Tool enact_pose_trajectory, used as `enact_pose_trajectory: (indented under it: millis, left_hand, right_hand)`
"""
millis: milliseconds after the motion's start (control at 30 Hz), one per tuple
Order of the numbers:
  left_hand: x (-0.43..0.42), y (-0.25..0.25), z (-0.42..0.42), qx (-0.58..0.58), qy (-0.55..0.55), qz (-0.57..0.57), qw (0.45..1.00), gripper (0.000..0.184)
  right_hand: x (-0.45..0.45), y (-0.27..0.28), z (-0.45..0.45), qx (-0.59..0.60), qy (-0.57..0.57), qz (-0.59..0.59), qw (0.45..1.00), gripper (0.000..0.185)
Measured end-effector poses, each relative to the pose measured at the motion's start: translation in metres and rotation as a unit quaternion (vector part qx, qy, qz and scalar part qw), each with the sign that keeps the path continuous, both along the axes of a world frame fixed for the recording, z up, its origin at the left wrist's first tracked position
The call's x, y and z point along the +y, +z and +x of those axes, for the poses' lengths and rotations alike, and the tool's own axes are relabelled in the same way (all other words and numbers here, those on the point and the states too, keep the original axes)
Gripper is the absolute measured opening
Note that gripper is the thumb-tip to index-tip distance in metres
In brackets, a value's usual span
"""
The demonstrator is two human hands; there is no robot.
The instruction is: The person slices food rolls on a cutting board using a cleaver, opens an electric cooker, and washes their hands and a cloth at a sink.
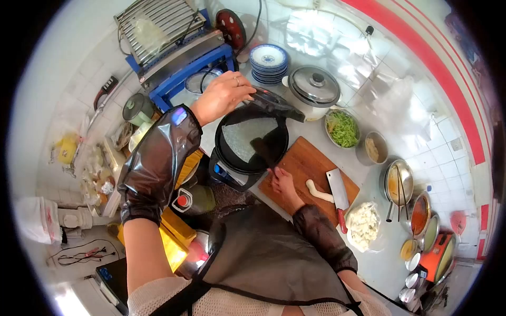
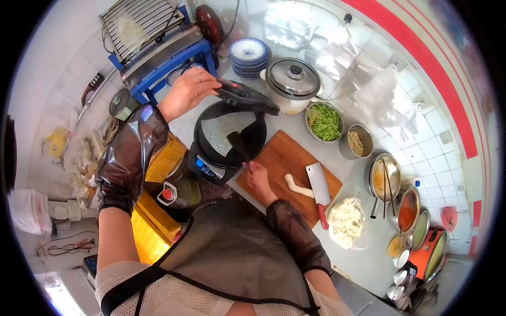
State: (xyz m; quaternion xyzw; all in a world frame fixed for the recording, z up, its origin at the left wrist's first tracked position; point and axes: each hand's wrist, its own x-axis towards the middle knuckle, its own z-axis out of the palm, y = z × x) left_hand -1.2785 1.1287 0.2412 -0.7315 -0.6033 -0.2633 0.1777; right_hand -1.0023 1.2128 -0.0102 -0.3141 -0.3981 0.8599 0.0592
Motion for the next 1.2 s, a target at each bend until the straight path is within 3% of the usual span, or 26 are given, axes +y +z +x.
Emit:
enact_pose_trajectory:
  millis: [67, 233, 300, 333, 533, 633, 700, 733, 800, 833, 867, 967, 1000, 1033, 1100, 1133, 1200]
  left_hand:
    - [-0.004, 0.003, 0.004, 0.001, -0.001, -0.002, 1.0, 0.021]
    - [-0.005, 0.003, 0.0, 0.002, -0.008, 0.015, 1.0, 0.021]
    - [-0.003, 0.003, 0.0, 0.001, -0.009, 0.007, 1.0, 0.021]
    - [-0.002, 0.003, 0.0, 0.001, -0.008, 0.007, 1.0, 0.021]
    - [-0.002, 0.004, -0.004, -0.003, -0.018, 0.012, 1.0, 0.021]
    - [-0.013, -0.002, 0.005, -0.02, -0.006, -0.02, 1.0, 0.021]
    - [-0.032, -0.017, 0.015, -0.008, -0.017, -0.04, 0.999, 0.022]
    - [-0.046, -0.03, 0.02, 0.0, -0.023, -0.07, 0.997, 0.02]
    - [-0.078, -0.058, 0.04, -0.016, -0.025, -0.117, 0.993, 0.022]
    - [-0.094, -0.078, 0.048, -0.008, -0.018, -0.146, 0.989, 0.022]
    - [-0.11, -0.105, 0.054, -0.027, -0.019, -0.168, 0.985, 0.023]
    - [-0.138, -0.177, 0.063, -0.063, -0.035, -0.227, 0.971, 0.024]
    - [-0.143, -0.201, 0.066, -0.06, -0.049, -0.232, 0.97, 0.024]
    - [-0.148, -0.225, 0.065, -0.071, -0.039, -0.243, 0.967, 0.024]
    - [-0.149, -0.251, 0.066, -0.076, -0.044, -0.254, 0.963, 0.024]
    - [-0.148, -0.259, 0.071, -0.079, -0.012, -0.264, 0.961, 0.025]
    - [-0.148, -0.269, 0.076, -0.081, 0.038, -0.302, 0.949, 0.03]
  right_hand:
    - [0.001, -0.017, -0.022, -0.09, 0.035, 0.074, 0.993, 0.032]
    - [0.026, -0.01, 0.019, -0.128, -0.025, 0.122, 0.984, 0.031]
    - [0.034, -0.016, 0.016, -0.172, -0.044, 0.101, 0.979, 0.031]
    - [0.038, -0.018, 0.006, -0.126, -0.032, 0.058, 0.99, 0.03]
    - [0.04, -0.028, -0.056, -0.104, -0.054, 0.006, 0.993, 0.028]
    - [0.039, -0.004, -0.01, -0.135, -0.036, 0.045, 0.989, 0.027]
    - [0.044, -0.021, 0.045, -0.157, -0.045, 0.179, 0.97, 0.029]
    - [0.046, -0.026, 0.071, -0.163, -0.072, 0.181, 0.967, 0.029]
    - [0.05, -0.033, 0.11, -0.167, -0.208, 0.504, 0.821, 0.029]
    - [0.064, -0.029, 0.114, -0.206, -0.237, 0.574, 0.756, 0.03]
    - [0.076, -0.008, 0.109, -0.25, -0.24, 0.536, 0.77, 0.032]
    - [0.149, -0.029, 0.082, -0.273, -0.216, 0.66, 0.665, 0.038]
    - [0.166, -0.028, 0.077, -0.318, -0.155, 0.679, 0.644, 0.041]
    - [0.172, -0.024, 0.08, -0.329, -0.164, 0.671, 0.644, 0.041]
    - [0.182, -0.007, 0.095, -0.278, -0.154, 0.778, 0.541, 0.043]
    - [0.176, 0.001, 0.115, -0.292, -0.161, 0.773, 0.539, 0.043]
    - [0.148, 0.01, 0.172, -0.37, -0.056, 0.734, 0.567, 0.036]
